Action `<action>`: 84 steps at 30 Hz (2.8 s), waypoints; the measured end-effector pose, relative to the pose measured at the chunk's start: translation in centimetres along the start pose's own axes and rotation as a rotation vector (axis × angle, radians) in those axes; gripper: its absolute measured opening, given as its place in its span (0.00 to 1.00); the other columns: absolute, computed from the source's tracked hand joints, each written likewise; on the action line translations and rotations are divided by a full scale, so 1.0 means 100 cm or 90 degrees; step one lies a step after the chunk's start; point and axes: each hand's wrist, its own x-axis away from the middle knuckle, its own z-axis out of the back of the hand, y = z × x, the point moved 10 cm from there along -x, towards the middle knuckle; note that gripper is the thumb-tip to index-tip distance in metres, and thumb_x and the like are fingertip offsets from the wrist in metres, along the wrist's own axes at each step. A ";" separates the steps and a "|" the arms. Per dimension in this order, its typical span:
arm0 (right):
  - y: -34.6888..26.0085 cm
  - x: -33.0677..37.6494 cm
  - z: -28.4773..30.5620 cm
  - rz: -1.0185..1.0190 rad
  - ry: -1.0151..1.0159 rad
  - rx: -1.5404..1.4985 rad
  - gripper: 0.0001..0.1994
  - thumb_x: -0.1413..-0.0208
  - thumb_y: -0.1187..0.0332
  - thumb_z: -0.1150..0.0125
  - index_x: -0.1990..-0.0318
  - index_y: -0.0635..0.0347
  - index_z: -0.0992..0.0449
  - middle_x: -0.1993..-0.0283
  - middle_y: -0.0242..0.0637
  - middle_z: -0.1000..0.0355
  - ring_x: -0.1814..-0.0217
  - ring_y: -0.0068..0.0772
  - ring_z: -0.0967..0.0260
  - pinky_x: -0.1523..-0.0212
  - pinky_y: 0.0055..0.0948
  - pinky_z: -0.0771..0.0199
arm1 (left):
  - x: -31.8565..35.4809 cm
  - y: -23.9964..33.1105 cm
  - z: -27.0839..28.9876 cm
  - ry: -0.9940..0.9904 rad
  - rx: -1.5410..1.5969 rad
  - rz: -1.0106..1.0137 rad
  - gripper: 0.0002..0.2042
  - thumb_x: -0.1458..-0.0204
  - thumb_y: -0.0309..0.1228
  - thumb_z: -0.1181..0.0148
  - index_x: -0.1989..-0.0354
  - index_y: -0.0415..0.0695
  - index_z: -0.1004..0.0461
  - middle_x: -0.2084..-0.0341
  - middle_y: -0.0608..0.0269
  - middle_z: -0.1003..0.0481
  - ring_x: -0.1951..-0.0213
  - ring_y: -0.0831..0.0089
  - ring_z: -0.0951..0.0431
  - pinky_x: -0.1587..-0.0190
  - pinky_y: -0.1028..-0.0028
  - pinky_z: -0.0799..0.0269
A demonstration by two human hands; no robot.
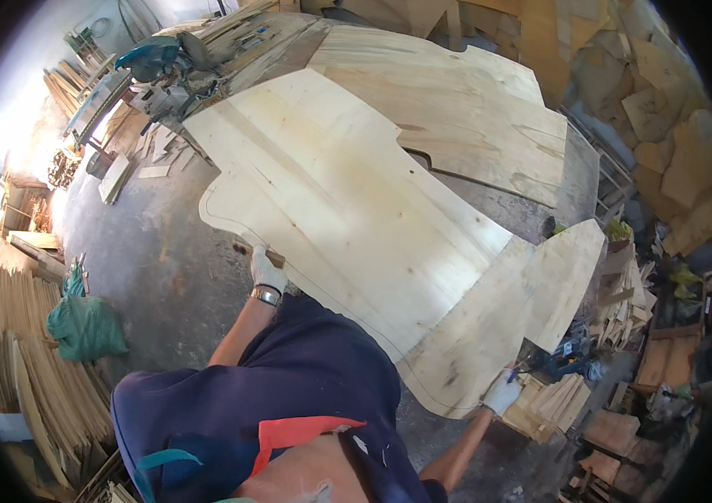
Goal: The person aligns and fastens a thin wooden panel onto a larger shaped wooden base using a nail gun. They reposition the panel, drive nails along the edges, and reload the nail gun as needed.
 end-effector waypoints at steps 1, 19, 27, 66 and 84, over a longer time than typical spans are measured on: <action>0.004 0.004 -0.002 -0.008 -0.002 0.007 0.39 0.36 0.36 0.46 0.75 0.75 0.22 0.81 0.57 0.28 0.78 0.56 0.29 0.72 0.53 0.35 | -0.002 -0.004 -0.012 -0.010 -0.009 0.020 0.15 0.52 0.33 0.39 0.56 0.43 0.28 0.64 0.61 0.28 0.61 0.64 0.25 0.59 0.60 0.27; -0.144 0.083 -0.066 -0.173 0.042 -0.199 0.28 0.36 0.46 0.41 0.62 0.71 0.17 0.66 0.52 0.18 0.67 0.42 0.22 0.61 0.44 0.26 | -0.169 -0.010 -0.297 -0.296 -0.119 0.147 0.13 0.49 0.30 0.43 0.55 0.43 0.27 0.61 0.63 0.26 0.58 0.64 0.24 0.54 0.59 0.24; -0.224 0.101 -0.151 -0.168 -0.190 -0.025 0.35 0.36 0.40 0.51 0.69 0.71 0.18 0.73 0.63 0.24 0.66 0.62 0.22 0.62 0.51 0.28 | -0.131 0.032 -0.312 -0.450 -0.346 -0.010 0.11 0.41 0.29 0.41 0.51 0.40 0.29 0.62 0.60 0.22 0.70 0.71 0.23 0.70 0.71 0.24; -0.306 0.208 -0.177 0.261 -0.460 -0.365 0.09 0.39 0.69 0.35 0.58 0.66 0.20 0.65 0.39 0.19 0.64 0.28 0.21 0.62 0.26 0.22 | 0.148 -0.135 -0.010 -0.691 -1.042 -0.222 0.23 0.46 0.42 0.34 0.50 0.42 0.31 0.68 0.41 0.19 0.64 0.42 0.17 0.63 0.48 0.23; -0.348 0.228 -0.156 0.490 -0.414 -0.205 0.11 0.43 0.67 0.33 0.55 0.59 0.15 0.57 0.40 0.16 0.55 0.40 0.18 0.54 0.31 0.20 | 0.143 -0.137 -0.003 -0.630 -0.981 -0.201 0.26 0.48 0.44 0.33 0.47 0.44 0.34 0.66 0.38 0.20 0.62 0.40 0.18 0.60 0.47 0.23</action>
